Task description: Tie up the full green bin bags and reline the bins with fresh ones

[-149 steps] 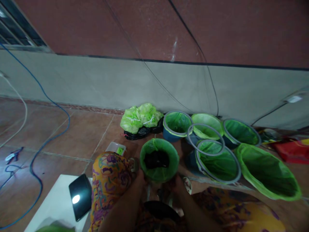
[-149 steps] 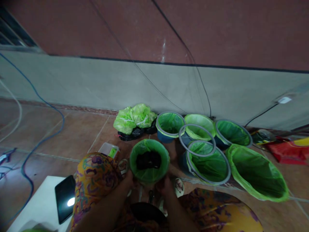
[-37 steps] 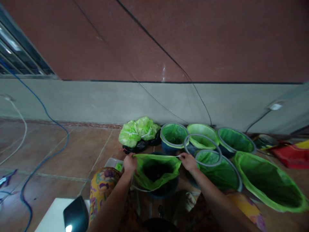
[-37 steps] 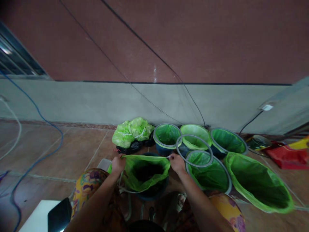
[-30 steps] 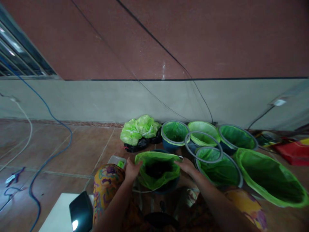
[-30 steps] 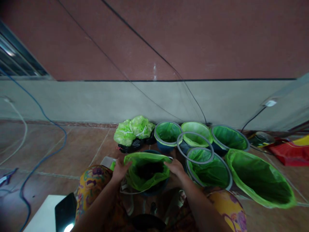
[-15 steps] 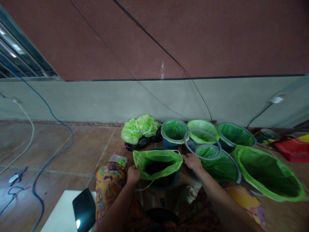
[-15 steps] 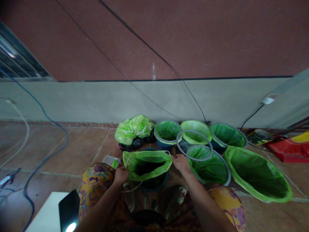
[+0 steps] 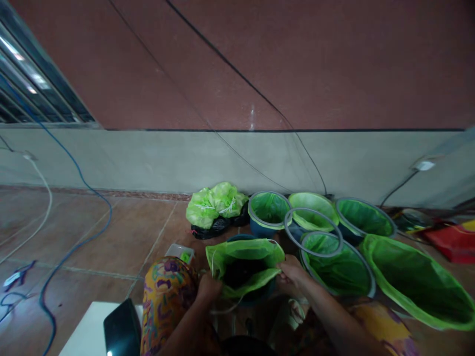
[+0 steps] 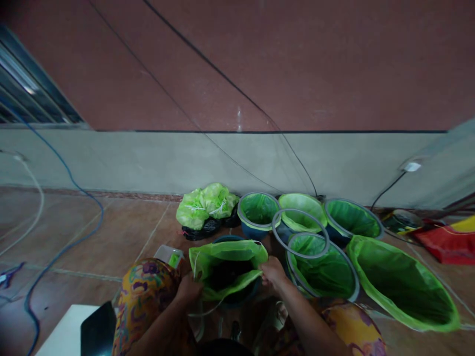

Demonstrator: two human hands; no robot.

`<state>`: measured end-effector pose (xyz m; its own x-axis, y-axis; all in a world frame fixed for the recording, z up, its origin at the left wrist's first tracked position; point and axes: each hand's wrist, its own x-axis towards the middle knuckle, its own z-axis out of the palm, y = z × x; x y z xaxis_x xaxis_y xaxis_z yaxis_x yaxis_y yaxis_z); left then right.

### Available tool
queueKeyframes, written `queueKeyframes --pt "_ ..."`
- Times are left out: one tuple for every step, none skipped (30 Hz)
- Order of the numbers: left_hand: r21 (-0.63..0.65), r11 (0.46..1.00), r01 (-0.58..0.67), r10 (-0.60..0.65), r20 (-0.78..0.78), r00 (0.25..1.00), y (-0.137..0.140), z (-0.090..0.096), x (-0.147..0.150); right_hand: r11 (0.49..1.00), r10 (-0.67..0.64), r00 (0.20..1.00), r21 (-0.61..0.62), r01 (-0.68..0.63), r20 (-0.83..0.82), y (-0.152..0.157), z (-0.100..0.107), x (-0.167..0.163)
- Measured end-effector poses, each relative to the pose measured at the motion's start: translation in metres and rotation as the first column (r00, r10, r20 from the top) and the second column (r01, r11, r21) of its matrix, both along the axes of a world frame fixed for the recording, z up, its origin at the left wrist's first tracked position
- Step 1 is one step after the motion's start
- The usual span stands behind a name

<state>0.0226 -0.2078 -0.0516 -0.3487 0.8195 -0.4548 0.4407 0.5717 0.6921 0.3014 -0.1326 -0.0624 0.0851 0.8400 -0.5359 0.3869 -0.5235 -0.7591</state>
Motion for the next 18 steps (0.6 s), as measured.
queueKeyframes --pt "0.006 0.999 -0.039 0.039 0.000 0.999 0.001 0.002 -0.003 0.999 0.014 1.000 -0.045 -0.014 -0.005 0.001 0.003 0.005" --pt "0.009 0.997 -0.075 0.074 0.014 0.997 0.002 0.003 -0.007 0.995 0.046 0.999 -0.089 -0.045 0.009 0.001 0.005 0.010" --pt "0.009 0.994 -0.111 0.111 0.038 0.993 0.003 0.004 -0.009 0.989 0.094 0.995 -0.122 -0.089 0.042 0.001 0.006 0.016" --pt "0.005 0.989 -0.148 0.147 0.073 0.986 0.003 0.004 -0.011 0.982 0.148 0.985 -0.135 -0.135 0.090 0.002 0.007 0.020" --pt "-0.005 0.982 -0.186 0.186 0.121 0.975 0.002 0.003 -0.012 0.976 0.195 0.970 -0.127 -0.177 0.148 0.004 0.009 0.024" --pt "-0.019 0.975 -0.223 0.223 0.185 0.957 0.001 0.002 -0.012 0.974 0.225 0.950 -0.092 -0.209 0.216 0.008 0.010 0.026" --pt "-0.032 0.966 -0.257 0.256 0.257 0.932 -0.001 0.001 -0.012 0.972 0.234 0.928 -0.037 -0.234 0.290 0.014 0.012 0.028" --pt "-0.045 0.957 -0.287 0.285 0.323 0.902 -0.002 0.001 -0.011 0.967 0.227 0.904 0.024 -0.252 0.362 0.022 0.014 0.029" --pt "-0.055 0.949 -0.311 0.309 0.375 0.874 -0.004 0.002 -0.010 0.958 0.214 0.881 0.088 -0.274 0.422 0.032 0.017 0.028" --pt "-0.062 0.942 -0.330 0.325 0.412 0.851 -0.006 0.005 -0.009 0.946 0.215 0.862 0.120 -0.300 0.459 0.042 0.019 0.027" --pt "-0.066 0.937 -0.344 0.337 0.436 0.834 -0.008 0.008 -0.008 0.937 0.225 0.846 0.133 -0.324 0.483 0.052 0.021 0.024" --pt "-0.067 0.933 -0.354 0.344 0.456 0.821 -0.010 0.012 -0.007 0.929 0.244 0.833 0.127 -0.348 0.497 0.061 0.021 0.022" --pt "-0.073 0.930 -0.359 0.349 0.477 0.807 -0.012 0.018 -0.007 0.922 0.269 0.820 0.112 -0.371 0.506 0.068 0.021 0.018" --pt "-0.083 0.929 -0.360 0.351 0.503 0.790 -0.015 0.023 -0.007 0.912 0.295 0.808 0.100 -0.397 0.510 0.073 0.020 0.015" --pt "-0.095 0.929 -0.357 0.351 0.533 0.770 -0.017 0.028 -0.007 0.901 0.322 0.798 0.094 -0.424 0.509 0.076 0.018 0.013" --pt "-0.109 0.929 -0.353 0.350 0.560 0.751 -0.019 0.032 -0.007 0.888 0.345 0.791 0.095 -0.449 0.505 0.077 0.016 0.011" --pt "-0.119 0.929 -0.352 0.352 0.582 0.733 -0.020 0.035 -0.008 0.881 0.356 0.792 0.104 -0.461 0.497 0.076 0.014 0.010" --pt "-0.131 0.924 -0.358 0.362 0.599 0.714 -0.021 0.037 -0.008 0.880 0.354 0.799 0.115 -0.460 0.487 0.075 0.013 0.010"
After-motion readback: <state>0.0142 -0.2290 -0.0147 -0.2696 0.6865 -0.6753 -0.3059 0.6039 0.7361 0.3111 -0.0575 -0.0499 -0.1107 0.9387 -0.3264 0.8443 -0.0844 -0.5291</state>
